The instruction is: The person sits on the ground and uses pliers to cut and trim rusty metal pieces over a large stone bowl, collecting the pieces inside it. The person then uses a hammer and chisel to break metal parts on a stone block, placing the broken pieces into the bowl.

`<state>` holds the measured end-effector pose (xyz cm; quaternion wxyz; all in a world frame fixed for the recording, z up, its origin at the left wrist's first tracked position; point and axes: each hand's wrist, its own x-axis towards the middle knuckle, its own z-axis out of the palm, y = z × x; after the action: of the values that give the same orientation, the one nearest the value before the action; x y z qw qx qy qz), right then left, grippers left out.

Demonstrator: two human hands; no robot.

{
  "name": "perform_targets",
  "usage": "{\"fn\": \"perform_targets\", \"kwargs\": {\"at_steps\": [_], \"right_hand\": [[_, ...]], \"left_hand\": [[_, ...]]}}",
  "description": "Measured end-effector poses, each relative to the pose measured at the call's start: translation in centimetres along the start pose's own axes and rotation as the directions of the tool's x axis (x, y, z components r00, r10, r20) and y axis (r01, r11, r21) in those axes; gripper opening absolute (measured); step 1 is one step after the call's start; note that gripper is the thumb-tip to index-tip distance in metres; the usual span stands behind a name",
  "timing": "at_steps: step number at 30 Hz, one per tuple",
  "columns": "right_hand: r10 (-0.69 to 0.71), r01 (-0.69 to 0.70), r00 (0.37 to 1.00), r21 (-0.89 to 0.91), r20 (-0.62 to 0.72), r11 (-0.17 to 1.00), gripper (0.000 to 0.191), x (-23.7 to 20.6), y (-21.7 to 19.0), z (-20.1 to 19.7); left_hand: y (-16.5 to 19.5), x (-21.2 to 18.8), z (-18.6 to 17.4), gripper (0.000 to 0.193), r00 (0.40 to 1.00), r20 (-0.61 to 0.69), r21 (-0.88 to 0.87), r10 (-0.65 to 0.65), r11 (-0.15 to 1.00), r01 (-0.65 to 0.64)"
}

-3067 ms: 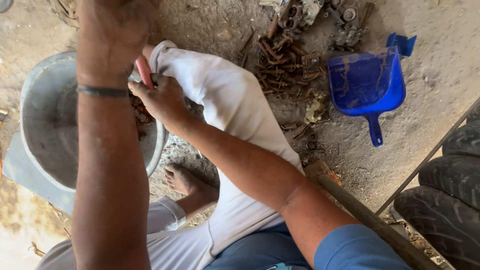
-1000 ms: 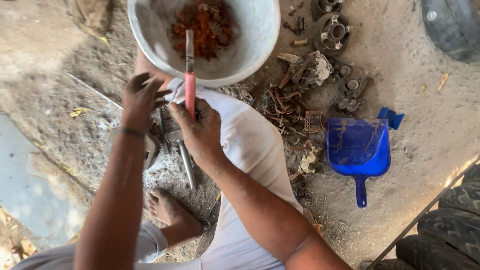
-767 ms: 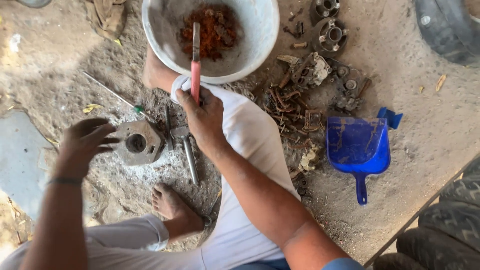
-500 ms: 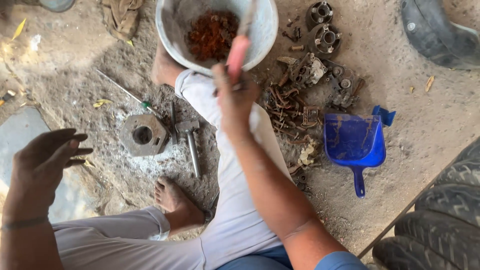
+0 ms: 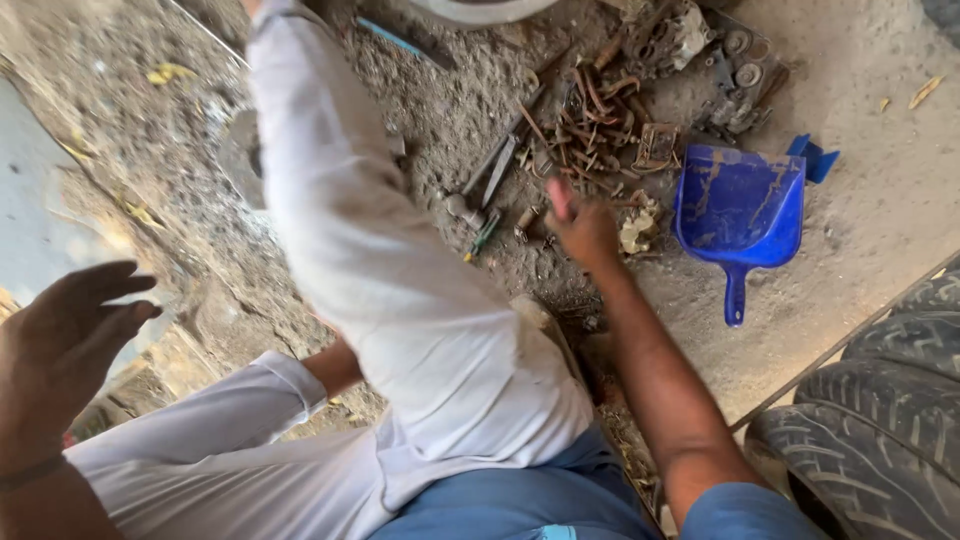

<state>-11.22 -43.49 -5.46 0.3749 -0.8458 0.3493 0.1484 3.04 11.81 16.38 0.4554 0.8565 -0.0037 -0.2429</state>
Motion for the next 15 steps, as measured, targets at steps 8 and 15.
{"fn": "perform_targets", "kwargs": {"at_steps": [8, 15], "right_hand": [[-0.282, 0.392, 0.911, -0.42, 0.3, 0.819, 0.047, -0.3, 6.5, 4.0], [-0.072, 0.169, 0.978, -0.536, 0.197, 0.827, 0.02, 3.0, 5.5, 1.7]], "left_hand": [[-5.4, -0.5, -0.3, 0.05, 0.975, -0.032, 0.283, -0.218, 0.934, 0.218], [-9.7, 1.3, -1.0, 0.052, 0.987, 0.018, 0.219, -0.162, 0.963, 0.155]]}}
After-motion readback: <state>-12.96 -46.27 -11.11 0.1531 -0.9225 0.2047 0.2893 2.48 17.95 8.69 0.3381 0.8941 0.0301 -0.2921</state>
